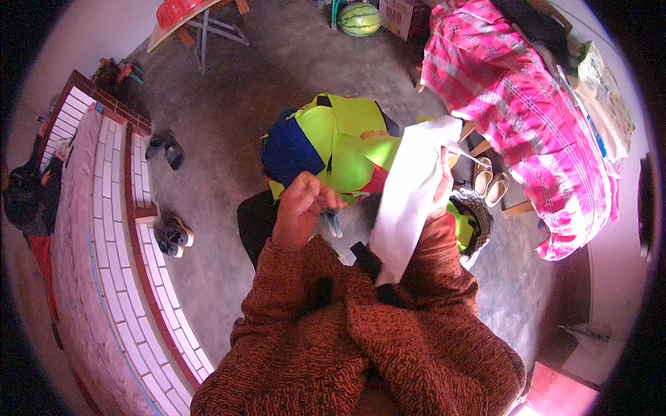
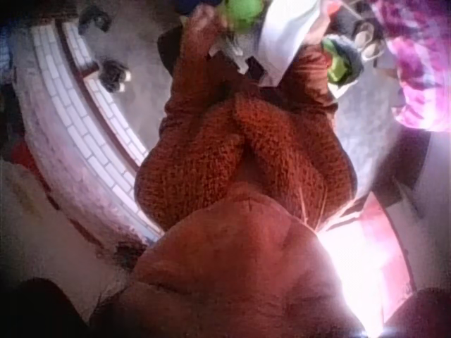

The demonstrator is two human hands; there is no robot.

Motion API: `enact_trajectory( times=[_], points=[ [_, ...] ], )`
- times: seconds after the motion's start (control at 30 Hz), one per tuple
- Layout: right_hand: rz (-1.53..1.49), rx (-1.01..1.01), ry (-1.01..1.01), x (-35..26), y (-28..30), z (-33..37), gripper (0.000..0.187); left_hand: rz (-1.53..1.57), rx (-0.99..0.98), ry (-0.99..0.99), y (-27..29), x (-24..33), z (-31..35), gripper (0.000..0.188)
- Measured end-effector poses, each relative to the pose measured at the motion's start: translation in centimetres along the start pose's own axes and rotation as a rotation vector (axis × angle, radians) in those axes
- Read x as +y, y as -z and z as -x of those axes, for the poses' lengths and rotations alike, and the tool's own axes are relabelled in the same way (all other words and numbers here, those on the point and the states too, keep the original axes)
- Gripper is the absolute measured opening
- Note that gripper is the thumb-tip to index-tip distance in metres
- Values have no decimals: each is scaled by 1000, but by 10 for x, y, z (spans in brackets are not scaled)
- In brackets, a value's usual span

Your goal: The person sits on the floor and assembles a colorful paper decoration by hand. They fold and attach various colored paper pieces, including green, red, and blue, to a central structure, occasionally picking up additional pieces from a basket.

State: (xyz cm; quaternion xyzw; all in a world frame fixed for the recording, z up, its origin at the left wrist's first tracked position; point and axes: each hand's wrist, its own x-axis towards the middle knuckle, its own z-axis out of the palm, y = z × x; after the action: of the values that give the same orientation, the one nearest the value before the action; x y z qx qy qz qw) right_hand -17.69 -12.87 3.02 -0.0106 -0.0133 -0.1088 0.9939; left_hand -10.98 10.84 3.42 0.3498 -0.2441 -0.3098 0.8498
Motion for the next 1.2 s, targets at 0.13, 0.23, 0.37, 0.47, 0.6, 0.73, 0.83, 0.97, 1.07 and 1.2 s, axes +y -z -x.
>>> enact_trajectory(
  times=[0.13, 0.23, 0.37, 0.47, 0.6, 0.73, 0.83, 0.97, 1.07, 1.2],
  points=[
    [-11, -38, 2, 4, 2, 2, 45, -264, 255, 350, -18, -28, 2, 37],
    [33, -77, -11, 10, -1, 1, 45, -242, 30, 366, -29, -53, 5, 48],
    [59, 99, 19, 13, -3, 3, 46, 3, -165, 337, -37, -58, 8, 53],
    [86, 141, 29, 9, 1, 2, 47, -225, -29, 449, -48, -51, 8, 45],
    [144, 150, 47, 5, 8, -1, 46, -331, 176, 484, -33, -50, 9, 27],
    [111, 180, 159, -10, 23, -3, 46, -274, 217, 467, -33, -13, 10, 27],
    [16, 159, 66, -16, 26, 2, 49, -602, 154, 396, 7, 18, 8, 30],
    [80, 83, 34, -14, 17, 3, 60, -1479, 353, -316, 83, 60, 10, 20],
    [-10, 2, 43, -20, 16, 9, 63, -1373, 601, -521, 60, 125, -15, 25],
    [-54, 12, 71, -24, 33, 7, 71, -1357, 716, -696, 53, 174, -62, 34]
  ],
)
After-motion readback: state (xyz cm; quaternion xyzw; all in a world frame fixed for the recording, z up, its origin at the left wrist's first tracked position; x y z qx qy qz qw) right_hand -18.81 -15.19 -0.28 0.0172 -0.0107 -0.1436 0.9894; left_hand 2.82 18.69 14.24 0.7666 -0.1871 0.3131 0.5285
